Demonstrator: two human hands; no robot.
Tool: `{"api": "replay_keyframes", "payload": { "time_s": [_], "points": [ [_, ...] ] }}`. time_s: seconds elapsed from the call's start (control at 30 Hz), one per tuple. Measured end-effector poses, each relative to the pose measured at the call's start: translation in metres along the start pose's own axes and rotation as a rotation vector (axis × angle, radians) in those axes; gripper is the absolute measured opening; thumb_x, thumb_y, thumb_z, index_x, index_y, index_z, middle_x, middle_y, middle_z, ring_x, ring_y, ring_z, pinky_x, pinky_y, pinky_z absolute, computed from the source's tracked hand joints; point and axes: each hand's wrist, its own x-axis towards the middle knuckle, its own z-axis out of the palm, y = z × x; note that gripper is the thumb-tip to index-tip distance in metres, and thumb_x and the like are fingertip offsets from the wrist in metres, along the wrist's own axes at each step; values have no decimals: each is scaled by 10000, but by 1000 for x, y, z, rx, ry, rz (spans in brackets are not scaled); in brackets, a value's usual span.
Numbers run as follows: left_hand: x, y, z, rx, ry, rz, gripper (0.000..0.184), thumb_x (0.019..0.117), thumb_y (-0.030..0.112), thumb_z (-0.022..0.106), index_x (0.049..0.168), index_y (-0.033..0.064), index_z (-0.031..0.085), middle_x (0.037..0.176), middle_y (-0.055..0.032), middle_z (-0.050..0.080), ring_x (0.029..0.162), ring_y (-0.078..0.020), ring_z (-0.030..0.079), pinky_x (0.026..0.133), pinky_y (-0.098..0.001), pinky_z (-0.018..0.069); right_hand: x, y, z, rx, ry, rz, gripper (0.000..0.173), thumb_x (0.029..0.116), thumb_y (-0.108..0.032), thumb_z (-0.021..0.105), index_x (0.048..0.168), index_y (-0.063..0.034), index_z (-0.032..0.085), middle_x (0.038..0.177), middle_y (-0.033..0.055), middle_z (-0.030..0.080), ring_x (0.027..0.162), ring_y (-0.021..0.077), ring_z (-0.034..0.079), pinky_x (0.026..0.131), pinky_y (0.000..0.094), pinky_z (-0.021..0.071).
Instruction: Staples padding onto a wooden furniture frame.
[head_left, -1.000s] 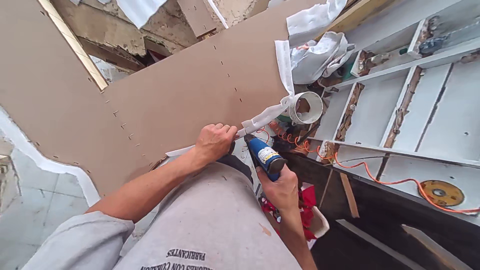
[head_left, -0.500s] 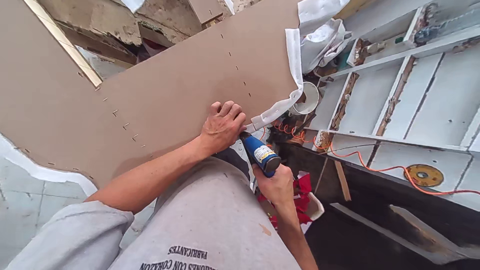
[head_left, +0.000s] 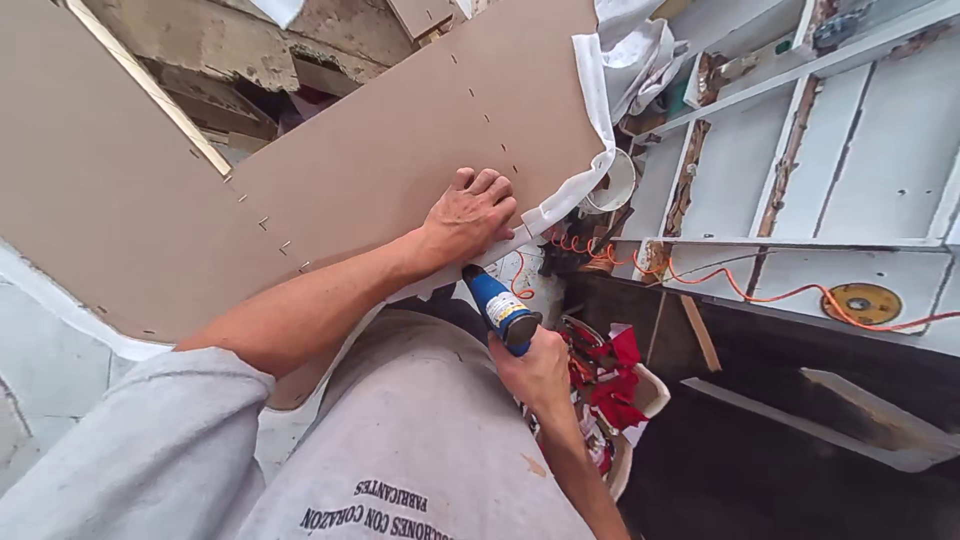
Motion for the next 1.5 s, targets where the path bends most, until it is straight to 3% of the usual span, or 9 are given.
{"api": "replay_keyframes", "payload": {
  "time_s": [0.13, 0.27, 0.4, 0.5, 0.53, 0.6, 0.77, 1.13, 1.5],
  "points": [
    [-21, -3, -40, -187, -57, -154, 333, 1049, 363, 532, 1091, 73, 689, 1139, -140, 679, 1170, -348, 609, 980, -552, 471, -17, 7, 1, 103, 36, -24, 449, 817, -331, 751, 1202, -103, 718, 895, 4, 763, 784, 103, 730, 681, 392, 610],
    [-98, 13, -69, -141, -62, -372, 438, 1083, 395, 392, 1080, 74, 689, 1046, -127, 704, 1054, -332, 663, 901, -560, 513, -26, 22, -44, 272, -96, -95, 1001, 778, -269, 775, 1629, -119, 270, 1144, 49, 721, 895, 119, 720, 752, 403, 638],
    [-146, 27, -66, -120, -36, -461, 468, 1081, 401, 379, 1079, 54, 693, 1046, -145, 700, 1074, -358, 646, 923, -576, 501, -38, 42, -78, 596, -100, -181, 1267, 741, -74, 797, 1621, -86, -115, 1078, 89, 729, 884, 195, 755, 755, 392, 673],
    [-150, 42, -56, -71, -44, -469, 404, 1063, 381, 463, 1090, 56, 702, 1089, -159, 703, 1112, -374, 640, 944, -588, 495, -50, 71, -47, 461, -2, -27, 931, 709, -103, 751, 1538, 7, 343, 1052, 69, 711, 866, 130, 714, 753, 349, 633],
    [-149, 45, -51, -36, -53, -454, 379, 1057, 375, 501, 1084, 54, 700, 1095, -163, 701, 1119, -379, 639, 945, -588, 496, -56, 79, -34, 365, 42, 23, 665, 714, -161, 732, 1344, -16, 574, 983, 42, 720, 831, 108, 700, 731, 361, 610],
    [-145, 44, -41, 42, -62, -378, 354, 1054, 364, 523, 1067, 52, 691, 1040, -155, 708, 1065, -371, 661, 891, -563, 523, -66, 84, -22, 261, 69, 73, 333, 744, -240, 706, 1039, -88, 707, 845, -6, 708, 751, 80, 683, 677, 368, 590],
    [-135, 24, -39, 61, -116, -179, 296, 1065, 318, 529, 973, 71, 667, 798, -102, 678, 818, -310, 698, 690, -496, 558, -93, 59, -9, 366, 122, 20, 212, 811, -306, 777, 925, -135, 727, 772, -77, 716, 692, 10, 683, 644, 274, 604],
    [-126, -18, -37, -13, -57, 66, 310, 1042, 317, 538, 876, 88, 664, 729, -71, 638, 754, -288, 659, 596, -450, 507, -64, -16, 38, 267, 193, 147, 228, 853, -323, 737, 954, -119, 726, 767, -53, 711, 666, 38, 679, 621, 306, 596],
    [-114, -34, -42, 0, -52, 84, 366, 1030, 436, 509, 1140, 133, 683, 1324, -119, 632, 1374, -353, 487, 1116, -585, 336, -38, -47, 54, 157, 134, 242, 202, 829, -308, 726, 924, -129, 728, 752, -40, 700, 670, 63, 673, 629, 352, 576]
  ]
}}
